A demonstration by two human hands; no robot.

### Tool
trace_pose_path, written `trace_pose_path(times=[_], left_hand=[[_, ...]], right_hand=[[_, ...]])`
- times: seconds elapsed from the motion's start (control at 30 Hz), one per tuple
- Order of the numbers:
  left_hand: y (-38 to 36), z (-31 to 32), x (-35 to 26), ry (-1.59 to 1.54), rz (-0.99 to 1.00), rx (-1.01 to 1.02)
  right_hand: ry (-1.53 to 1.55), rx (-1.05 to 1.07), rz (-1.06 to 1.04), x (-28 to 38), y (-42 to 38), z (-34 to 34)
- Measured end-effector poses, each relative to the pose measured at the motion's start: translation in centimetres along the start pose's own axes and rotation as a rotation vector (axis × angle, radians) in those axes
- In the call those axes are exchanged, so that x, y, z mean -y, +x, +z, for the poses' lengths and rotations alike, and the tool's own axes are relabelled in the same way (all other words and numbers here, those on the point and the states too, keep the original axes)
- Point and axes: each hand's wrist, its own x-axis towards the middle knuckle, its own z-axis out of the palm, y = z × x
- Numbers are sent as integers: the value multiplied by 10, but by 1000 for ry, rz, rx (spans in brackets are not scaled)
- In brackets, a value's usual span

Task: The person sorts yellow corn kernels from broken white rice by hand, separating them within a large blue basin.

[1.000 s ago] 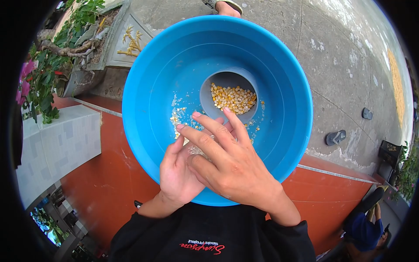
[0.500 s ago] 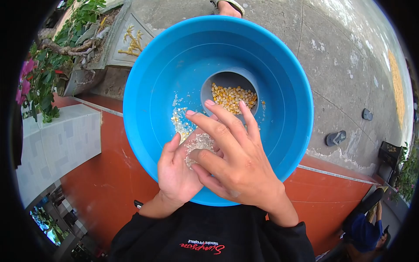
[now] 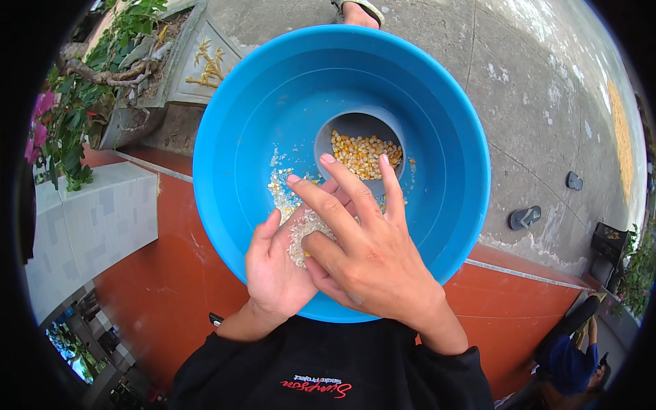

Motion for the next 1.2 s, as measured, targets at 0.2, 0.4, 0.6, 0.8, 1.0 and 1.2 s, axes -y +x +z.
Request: trace_pose_path(times=[0.2,0.4,0.6,0.8,1.0,1.2], left_hand=[[1,2,-1,48,-5,31],[4,2,4,83,52,80],[5,1,5,43,93,60],[4,0,-1,81,115,43],[2,-5,-2,89,126,26],[1,-5,-1,81,102,33]], right_hand=[[-9,-88,-32,-3,-1,0],[-164,-378,158,-14,1,-1],[-133,-502,313,-18,0,2],[125,-163,62,-10,0,-5],[69,-6,63,-6,-1,-4],[53,21,66,-4,0,-2]])
